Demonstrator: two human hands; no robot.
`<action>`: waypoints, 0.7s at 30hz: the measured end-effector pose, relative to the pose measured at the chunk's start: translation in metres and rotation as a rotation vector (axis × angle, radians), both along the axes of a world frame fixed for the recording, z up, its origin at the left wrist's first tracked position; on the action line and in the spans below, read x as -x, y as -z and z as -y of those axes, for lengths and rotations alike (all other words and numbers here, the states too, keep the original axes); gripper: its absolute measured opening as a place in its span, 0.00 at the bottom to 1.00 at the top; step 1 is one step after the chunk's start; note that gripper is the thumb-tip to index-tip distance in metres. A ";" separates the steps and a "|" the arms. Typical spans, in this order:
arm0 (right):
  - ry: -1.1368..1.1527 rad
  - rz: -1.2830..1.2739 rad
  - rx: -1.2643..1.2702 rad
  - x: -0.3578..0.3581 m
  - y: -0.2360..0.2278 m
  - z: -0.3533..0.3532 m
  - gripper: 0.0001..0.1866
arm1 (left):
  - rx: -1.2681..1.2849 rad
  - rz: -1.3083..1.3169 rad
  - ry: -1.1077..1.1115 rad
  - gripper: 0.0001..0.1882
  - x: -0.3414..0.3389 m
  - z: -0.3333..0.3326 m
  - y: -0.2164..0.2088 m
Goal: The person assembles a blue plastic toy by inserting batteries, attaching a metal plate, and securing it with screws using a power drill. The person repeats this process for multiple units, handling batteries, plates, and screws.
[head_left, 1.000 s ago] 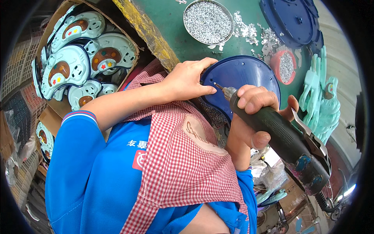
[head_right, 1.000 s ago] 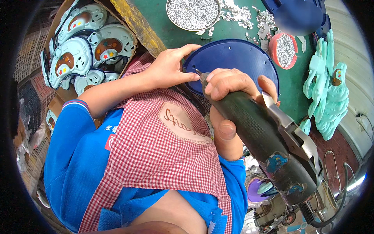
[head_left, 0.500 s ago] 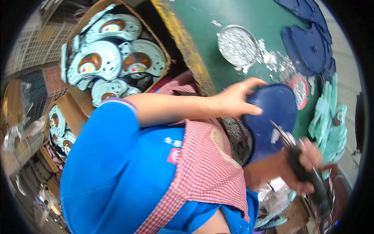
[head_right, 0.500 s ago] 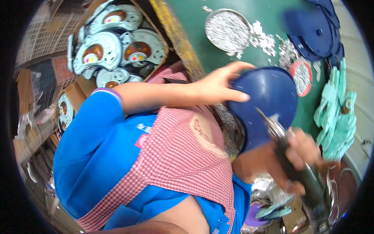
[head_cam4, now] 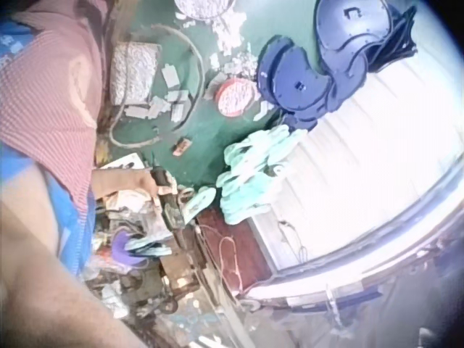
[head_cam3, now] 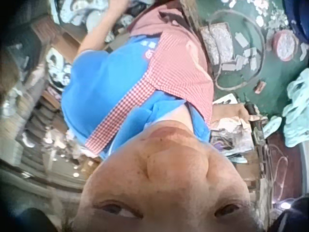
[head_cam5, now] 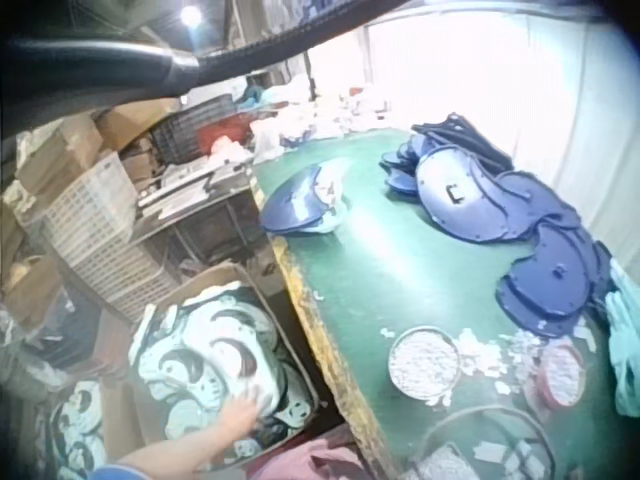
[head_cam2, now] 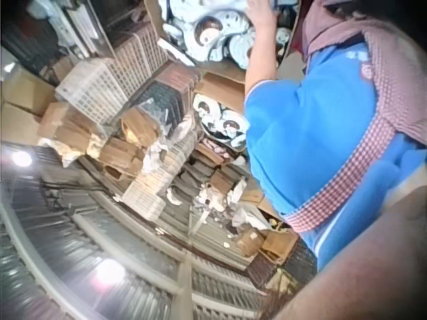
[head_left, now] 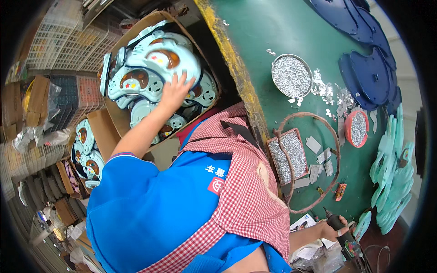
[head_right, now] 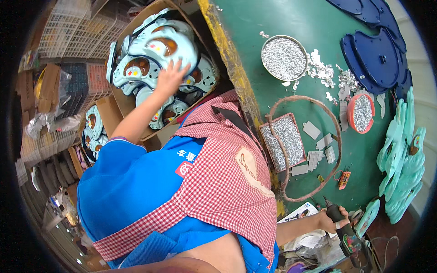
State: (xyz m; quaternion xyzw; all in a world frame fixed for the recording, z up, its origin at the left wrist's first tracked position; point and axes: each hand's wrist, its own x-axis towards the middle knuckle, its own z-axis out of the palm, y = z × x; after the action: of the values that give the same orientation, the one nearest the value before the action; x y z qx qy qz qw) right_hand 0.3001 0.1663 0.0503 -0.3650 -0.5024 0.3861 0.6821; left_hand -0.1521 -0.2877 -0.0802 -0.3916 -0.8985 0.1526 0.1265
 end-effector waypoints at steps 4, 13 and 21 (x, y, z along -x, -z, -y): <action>0.326 0.115 -0.055 -0.031 0.017 -0.012 0.21 | 0.266 0.917 -0.513 0.27 0.002 0.006 0.060; 0.541 1.102 -0.673 0.042 -0.037 -0.027 0.27 | -0.859 0.506 0.495 0.07 0.090 -0.381 -0.110; 0.420 1.206 -0.420 0.085 0.002 -0.247 0.25 | -0.355 0.511 0.003 0.22 0.102 -0.629 -0.063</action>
State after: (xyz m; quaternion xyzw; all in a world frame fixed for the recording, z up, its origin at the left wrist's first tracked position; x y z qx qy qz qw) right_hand 0.2149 0.4132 0.0482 -0.4663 -0.7783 -0.1325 0.3992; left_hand -0.2538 0.3418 -0.0171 -0.3903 -0.9133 -0.1102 -0.0370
